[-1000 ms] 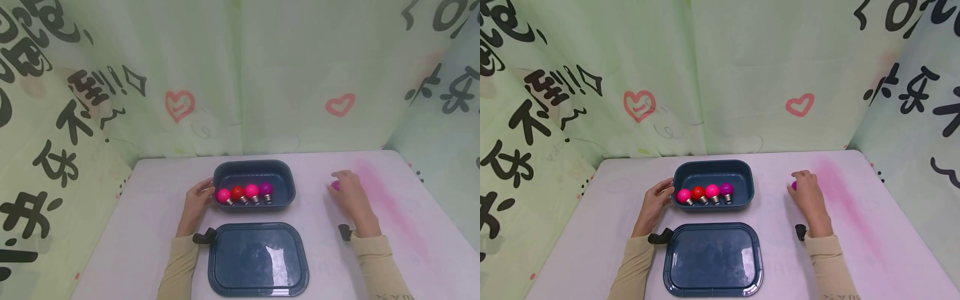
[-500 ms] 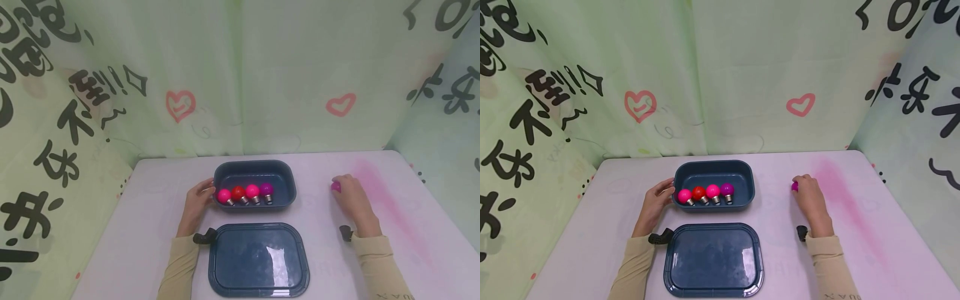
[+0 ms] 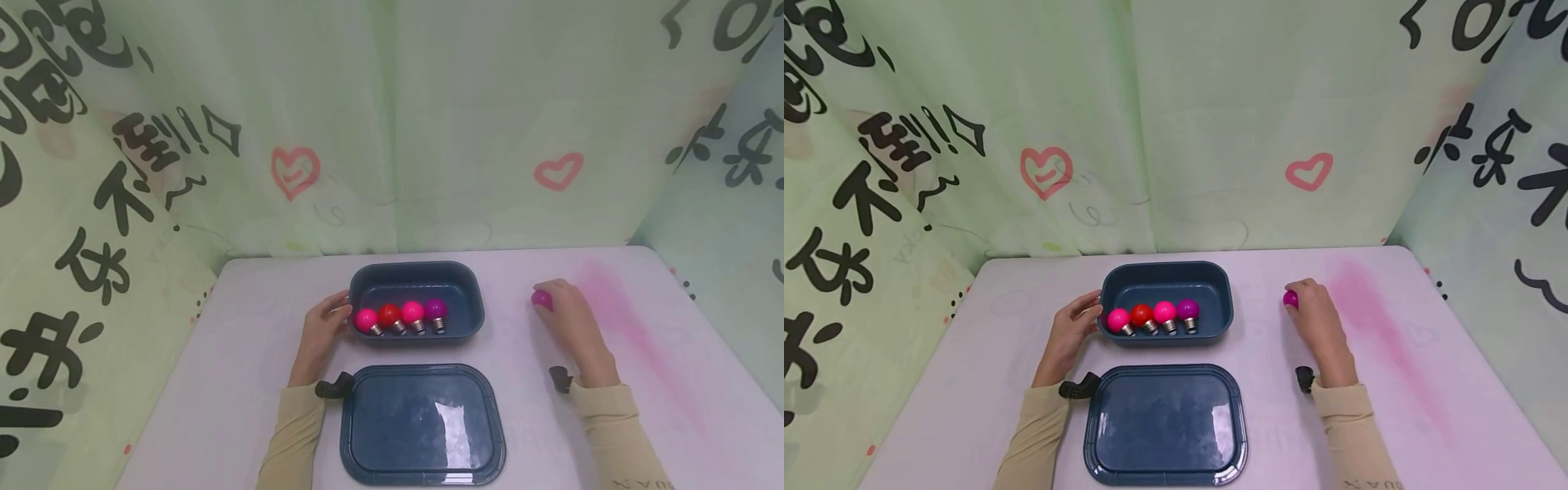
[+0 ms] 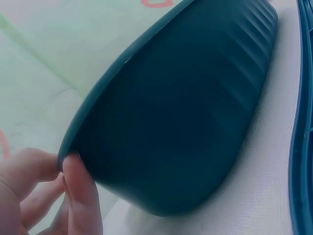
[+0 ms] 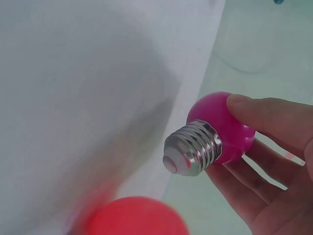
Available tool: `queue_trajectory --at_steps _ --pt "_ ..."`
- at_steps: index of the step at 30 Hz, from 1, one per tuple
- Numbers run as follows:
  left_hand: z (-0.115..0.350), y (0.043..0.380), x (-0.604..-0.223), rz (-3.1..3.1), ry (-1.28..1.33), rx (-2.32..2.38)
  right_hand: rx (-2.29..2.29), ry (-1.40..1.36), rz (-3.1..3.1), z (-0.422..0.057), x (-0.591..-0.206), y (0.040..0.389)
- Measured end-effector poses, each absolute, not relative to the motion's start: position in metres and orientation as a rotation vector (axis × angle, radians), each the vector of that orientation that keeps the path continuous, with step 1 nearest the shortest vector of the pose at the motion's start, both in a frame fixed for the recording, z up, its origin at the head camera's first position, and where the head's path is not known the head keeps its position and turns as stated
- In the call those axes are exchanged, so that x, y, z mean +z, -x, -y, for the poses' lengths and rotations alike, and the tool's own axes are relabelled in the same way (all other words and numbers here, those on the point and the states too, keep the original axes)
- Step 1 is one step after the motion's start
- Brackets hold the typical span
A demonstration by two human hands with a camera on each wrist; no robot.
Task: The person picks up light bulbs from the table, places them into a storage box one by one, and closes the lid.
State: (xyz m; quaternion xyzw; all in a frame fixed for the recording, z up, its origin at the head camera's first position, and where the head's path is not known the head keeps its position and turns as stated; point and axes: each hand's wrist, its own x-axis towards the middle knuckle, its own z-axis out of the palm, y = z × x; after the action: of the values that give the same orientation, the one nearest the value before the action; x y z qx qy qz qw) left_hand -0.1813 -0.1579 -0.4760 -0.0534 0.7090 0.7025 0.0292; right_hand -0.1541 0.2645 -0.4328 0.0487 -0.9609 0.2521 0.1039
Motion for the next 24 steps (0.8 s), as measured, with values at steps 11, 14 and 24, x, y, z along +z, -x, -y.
queue_trajectory --at_steps 11,14,24 --pt "0.158 0.181 -0.480 -2.214 0.160 2.158 0.766 -0.143 2.857 -0.240 -0.416 0.159" --pt "0.158 0.182 -0.481 -2.211 0.159 2.155 0.776 -0.140 2.866 -0.234 -0.412 0.160" --pt "0.160 0.178 -0.475 -2.156 0.142 2.186 0.833 -0.136 2.924 -0.208 -0.397 0.164"
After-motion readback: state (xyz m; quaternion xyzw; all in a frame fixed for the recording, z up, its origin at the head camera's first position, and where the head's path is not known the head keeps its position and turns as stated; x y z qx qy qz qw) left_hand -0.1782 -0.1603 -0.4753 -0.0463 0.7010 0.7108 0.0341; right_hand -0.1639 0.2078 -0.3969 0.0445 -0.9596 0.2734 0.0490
